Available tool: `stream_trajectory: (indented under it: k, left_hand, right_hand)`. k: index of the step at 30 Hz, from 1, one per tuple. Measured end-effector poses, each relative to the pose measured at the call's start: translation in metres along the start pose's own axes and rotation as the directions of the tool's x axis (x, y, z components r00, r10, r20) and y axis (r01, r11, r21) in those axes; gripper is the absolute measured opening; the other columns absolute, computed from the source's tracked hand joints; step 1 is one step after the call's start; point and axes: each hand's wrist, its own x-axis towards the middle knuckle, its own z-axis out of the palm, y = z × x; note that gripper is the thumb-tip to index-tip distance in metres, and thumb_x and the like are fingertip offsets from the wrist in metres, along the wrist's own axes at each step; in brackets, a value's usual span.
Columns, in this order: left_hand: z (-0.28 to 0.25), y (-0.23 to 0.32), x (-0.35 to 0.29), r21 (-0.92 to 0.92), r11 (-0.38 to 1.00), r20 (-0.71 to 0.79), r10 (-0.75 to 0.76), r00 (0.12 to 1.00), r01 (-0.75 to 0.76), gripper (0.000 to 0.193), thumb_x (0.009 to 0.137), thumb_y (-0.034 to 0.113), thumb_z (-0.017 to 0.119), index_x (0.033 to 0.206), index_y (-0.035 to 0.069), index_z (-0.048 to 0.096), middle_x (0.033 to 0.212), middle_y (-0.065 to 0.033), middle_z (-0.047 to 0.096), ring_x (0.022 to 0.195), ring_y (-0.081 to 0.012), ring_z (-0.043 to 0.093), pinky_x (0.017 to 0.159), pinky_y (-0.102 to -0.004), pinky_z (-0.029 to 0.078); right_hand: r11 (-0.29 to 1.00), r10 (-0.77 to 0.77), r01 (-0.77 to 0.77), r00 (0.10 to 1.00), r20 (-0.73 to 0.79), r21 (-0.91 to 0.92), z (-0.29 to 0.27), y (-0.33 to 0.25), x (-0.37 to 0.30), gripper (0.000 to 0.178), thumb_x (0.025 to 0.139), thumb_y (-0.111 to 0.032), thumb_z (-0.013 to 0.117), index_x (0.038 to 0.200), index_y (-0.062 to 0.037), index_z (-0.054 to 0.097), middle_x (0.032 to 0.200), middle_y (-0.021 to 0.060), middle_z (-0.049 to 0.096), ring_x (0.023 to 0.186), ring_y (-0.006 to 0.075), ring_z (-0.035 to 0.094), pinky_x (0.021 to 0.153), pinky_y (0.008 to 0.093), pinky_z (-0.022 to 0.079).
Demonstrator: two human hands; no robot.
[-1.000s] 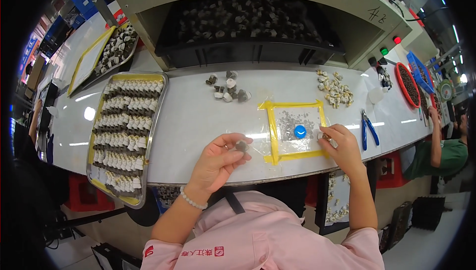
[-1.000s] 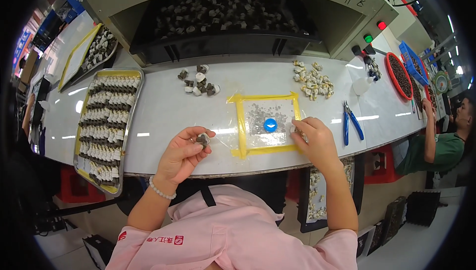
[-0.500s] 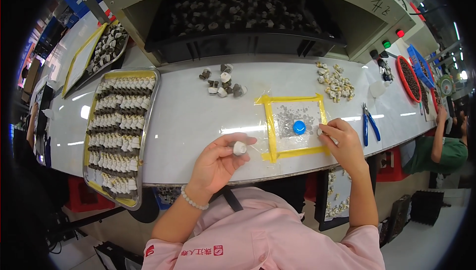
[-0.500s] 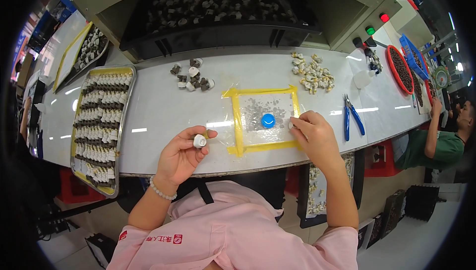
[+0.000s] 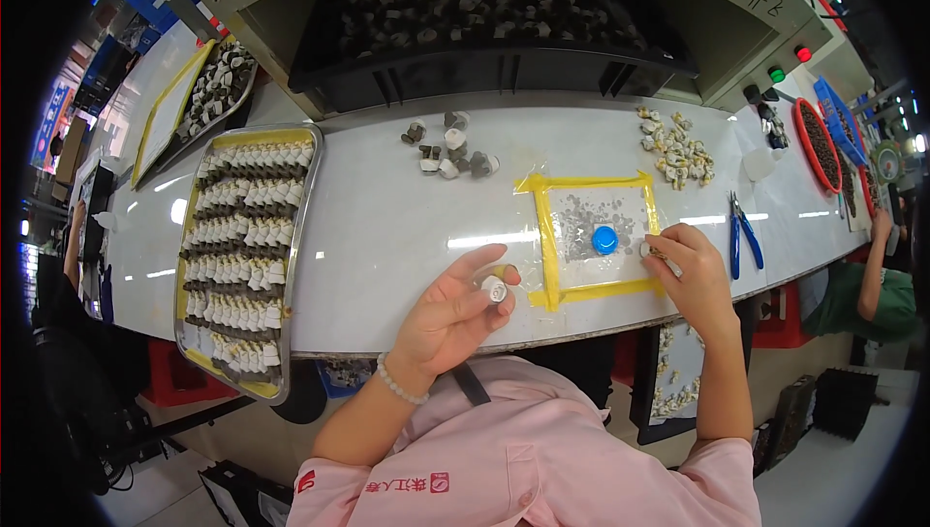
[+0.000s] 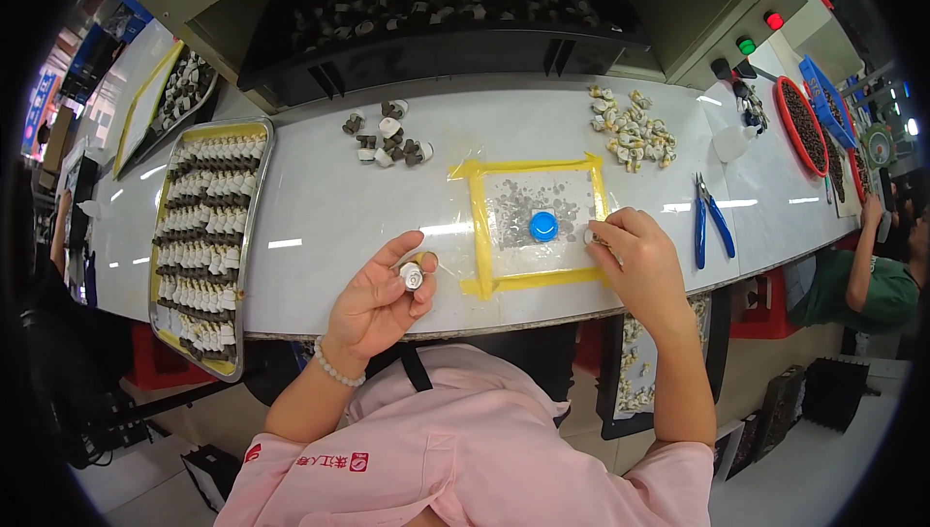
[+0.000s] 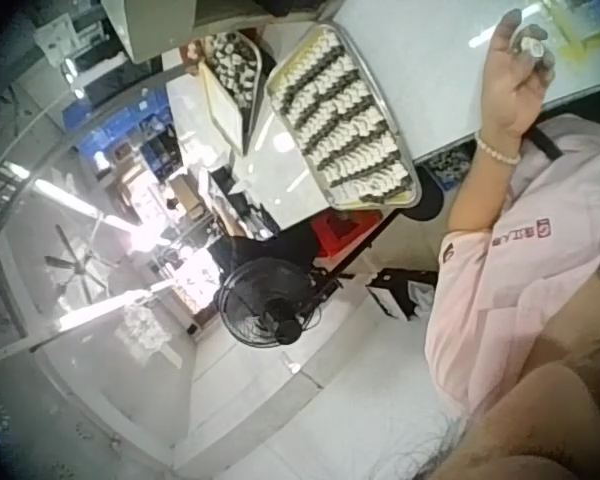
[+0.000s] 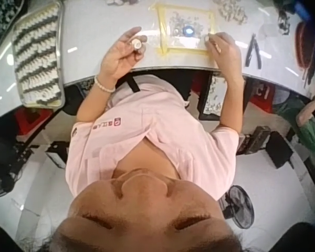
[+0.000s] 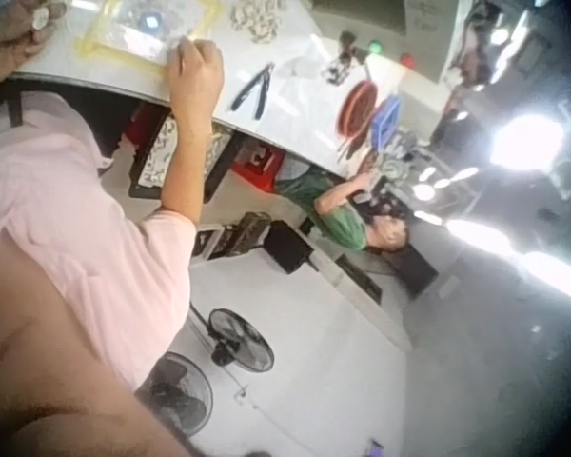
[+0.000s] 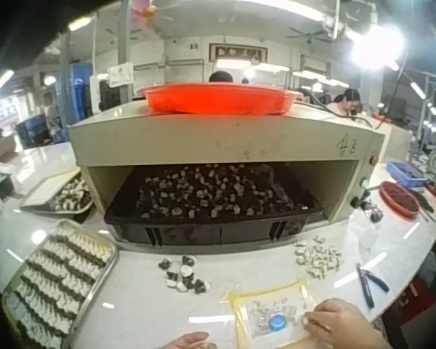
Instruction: The person assembles small plastic and electronic components at a factory workbench, using pliers to manipulate the parts from a bin into an assembly tray.
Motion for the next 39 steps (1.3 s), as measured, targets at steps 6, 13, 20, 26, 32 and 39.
stream_trajectory:
  k: [6, 13, 20, 26, 32, 39]
  left_hand:
    - [-0.002, -0.003, 0.002, 0.024, 1.0, 0.009, 0.011, 1.0, -0.012, 0.044, 0.088, -0.004, 0.052, 0.13, 0.005, 0.045, 0.118, -0.0152, 0.052, 0.097, -0.0193, 0.055, 0.091, -0.03, 0.046]
    - [0.0, -0.008, -0.004, 0.123, 0.991, -0.098, 0.061, 0.993, -0.049, 0.028, 0.087, -0.007, 0.054, 0.114, -0.001, 0.055, 0.114, -0.0182, 0.057, 0.094, -0.0224, 0.063, 0.087, -0.0298, 0.053]
    - [0.007, -0.01, -0.001, 0.181, 0.984, -0.193, 0.042, 0.98, -0.006, 0.025, 0.083, -0.005, 0.059, 0.108, -0.003, 0.056, 0.098, -0.0198, 0.064, 0.069, -0.0206, 0.066, 0.064, -0.0274, 0.057]
    - [0.002, -0.016, 0.0, 0.258, 0.966, -0.157, 0.073, 0.985, -0.031, 0.023, 0.082, -0.006, 0.06, 0.104, -0.002, 0.058, 0.1, -0.0172, 0.063, 0.07, -0.019, 0.064, 0.064, -0.0266, 0.055]
    - [0.004, -0.018, 0.0, 0.226, 0.972, -0.18, 0.104, 0.978, -0.062, 0.024, 0.085, -0.007, 0.056, 0.108, -0.001, 0.058, 0.099, -0.0112, 0.063, 0.082, -0.0201, 0.065, 0.074, -0.0298, 0.055]
    - [0.009, -0.019, 0.003, 0.214, 0.975, -0.222, 0.106, 0.969, -0.058, 0.026, 0.089, -0.005, 0.053, 0.114, -0.001, 0.056, 0.098, -0.0095, 0.062, 0.085, -0.0198, 0.064, 0.08, -0.0323, 0.055]
  right_hand:
    - [1.0, 0.024, -0.024, 1.0, 0.006, -0.006, -0.003, 0.0, 0.0, 0.02, 0.073, -0.003, 0.069, 0.092, 0.0009, 0.066, 0.084, 0.0124, 0.06, 0.077, 0.0285, 0.059, 0.068, 0.0352, 0.049]
    - [0.989, -0.042, 0.045, 0.999, -0.023, 0.14, 0.002, -0.008, 0.016, 0.018, 0.074, -0.005, 0.069, 0.091, -0.0005, 0.067, 0.085, 0.0115, 0.06, 0.076, 0.0277, 0.06, 0.067, 0.0342, 0.05]
    - [0.986, -0.119, 0.109, 0.99, 0.076, 0.127, 0.009, -0.019, 0.03, 0.017, 0.075, -0.005, 0.069, 0.092, -0.0008, 0.068, 0.085, 0.0101, 0.06, 0.074, 0.0246, 0.059, 0.065, 0.0323, 0.049]
    - [0.982, -0.187, 0.184, 0.975, 0.12, 0.03, 0.011, -0.02, 0.036, 0.017, 0.075, -0.006, 0.068, 0.091, -0.0013, 0.068, 0.084, 0.0097, 0.06, 0.074, 0.0263, 0.06, 0.068, 0.0341, 0.05]
    - [0.98, -0.195, 0.199, 0.966, 0.17, -0.01, 0.01, -0.023, 0.039, 0.016, 0.075, -0.005, 0.068, 0.091, -0.0016, 0.069, 0.083, 0.0097, 0.06, 0.074, 0.0262, 0.06, 0.068, 0.0341, 0.05]
    - [0.984, -0.146, 0.141, 0.988, 0.041, 0.106, 0.011, -0.024, 0.032, 0.017, 0.074, -0.004, 0.068, 0.091, -0.0017, 0.068, 0.084, 0.0102, 0.061, 0.075, 0.0264, 0.06, 0.067, 0.0337, 0.05]
